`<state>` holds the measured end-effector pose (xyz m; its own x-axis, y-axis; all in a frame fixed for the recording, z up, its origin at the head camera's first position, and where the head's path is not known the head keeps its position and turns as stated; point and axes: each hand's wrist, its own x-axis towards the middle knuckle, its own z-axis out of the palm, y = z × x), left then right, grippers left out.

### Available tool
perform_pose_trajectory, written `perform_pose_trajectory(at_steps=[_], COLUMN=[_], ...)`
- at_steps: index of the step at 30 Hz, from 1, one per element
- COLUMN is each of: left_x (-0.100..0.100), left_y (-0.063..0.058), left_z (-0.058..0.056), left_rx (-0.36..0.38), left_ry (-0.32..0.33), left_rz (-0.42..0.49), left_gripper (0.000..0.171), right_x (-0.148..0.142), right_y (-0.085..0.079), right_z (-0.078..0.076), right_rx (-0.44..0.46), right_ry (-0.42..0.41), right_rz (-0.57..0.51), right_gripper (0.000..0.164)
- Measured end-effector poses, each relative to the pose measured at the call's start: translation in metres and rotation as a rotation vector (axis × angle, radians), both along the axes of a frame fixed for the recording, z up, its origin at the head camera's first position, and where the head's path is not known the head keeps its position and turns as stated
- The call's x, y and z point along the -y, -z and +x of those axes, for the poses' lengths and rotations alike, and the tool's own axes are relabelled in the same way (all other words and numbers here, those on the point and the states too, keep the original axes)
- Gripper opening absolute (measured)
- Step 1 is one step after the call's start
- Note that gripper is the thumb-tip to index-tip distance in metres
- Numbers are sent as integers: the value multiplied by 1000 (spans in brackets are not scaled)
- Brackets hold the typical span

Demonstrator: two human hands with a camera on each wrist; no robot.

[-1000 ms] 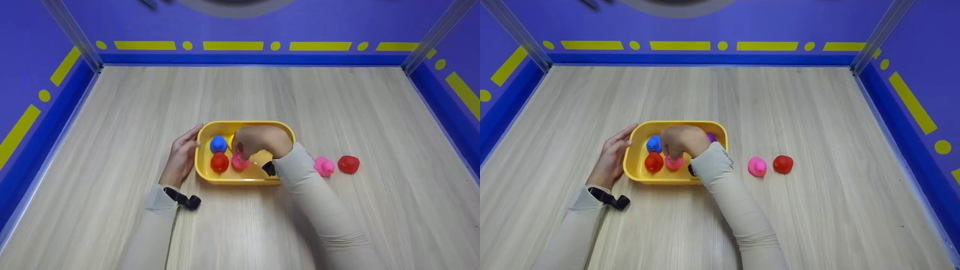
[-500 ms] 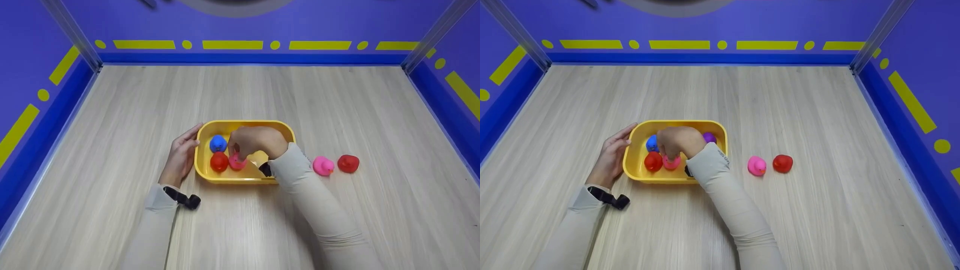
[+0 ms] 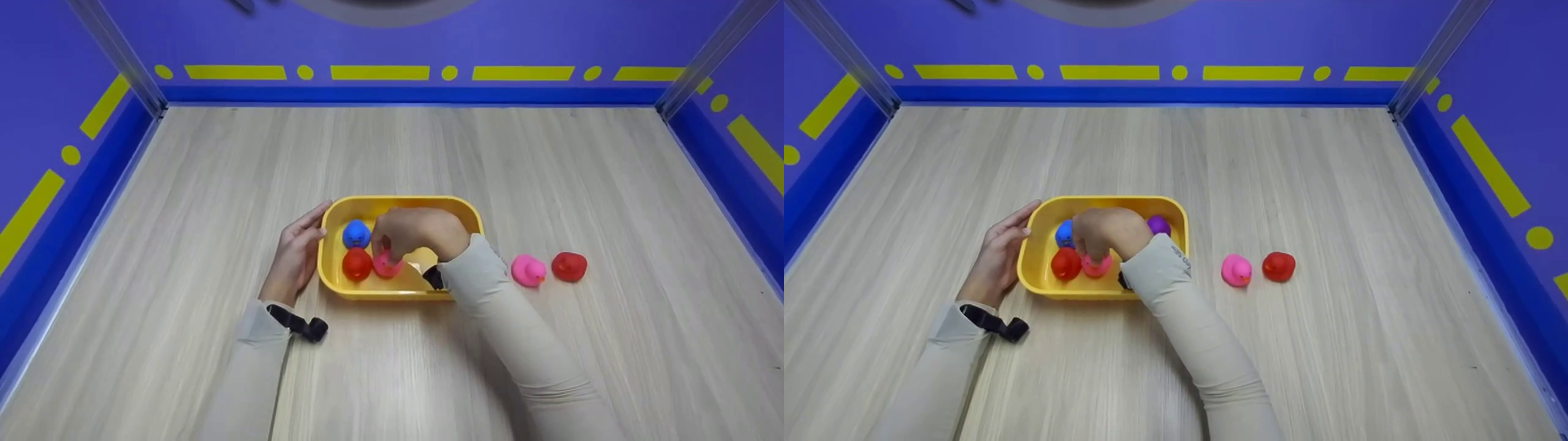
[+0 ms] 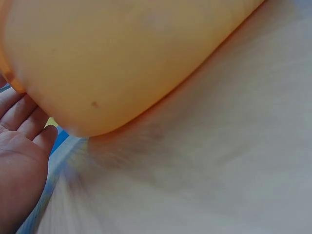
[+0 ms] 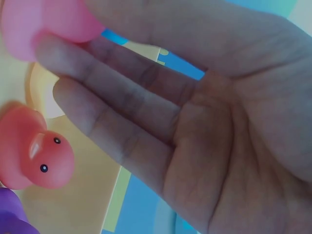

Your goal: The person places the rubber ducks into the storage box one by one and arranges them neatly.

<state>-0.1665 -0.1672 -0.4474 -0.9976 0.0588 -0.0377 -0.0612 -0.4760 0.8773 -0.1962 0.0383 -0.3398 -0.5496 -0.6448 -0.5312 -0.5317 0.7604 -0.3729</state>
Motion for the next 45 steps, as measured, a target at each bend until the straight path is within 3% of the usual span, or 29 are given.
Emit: perform_pose_trajectory(at_steps=[12, 27, 35, 45], left_x=[-1, -1, 1, 1], left_y=[-1, 0, 0, 0], left_z=[0, 0, 1, 1], left_rx=[0, -19, -13, -13], left_ry=[6, 2, 9, 16], left_rz=[3, -7, -9, -9], left_gripper=[56, 56, 57, 57], right_x=[-1, -6, -13, -32], right_y=[1, -3, -9, -19], right_z=[-1, 1, 3, 6], right_rx=[-24, -42, -85, -119], right_ry=[-34, -38, -64, -39], right_rz=[-2, 5, -33, -95], right_gripper=[14, 34, 33, 35])
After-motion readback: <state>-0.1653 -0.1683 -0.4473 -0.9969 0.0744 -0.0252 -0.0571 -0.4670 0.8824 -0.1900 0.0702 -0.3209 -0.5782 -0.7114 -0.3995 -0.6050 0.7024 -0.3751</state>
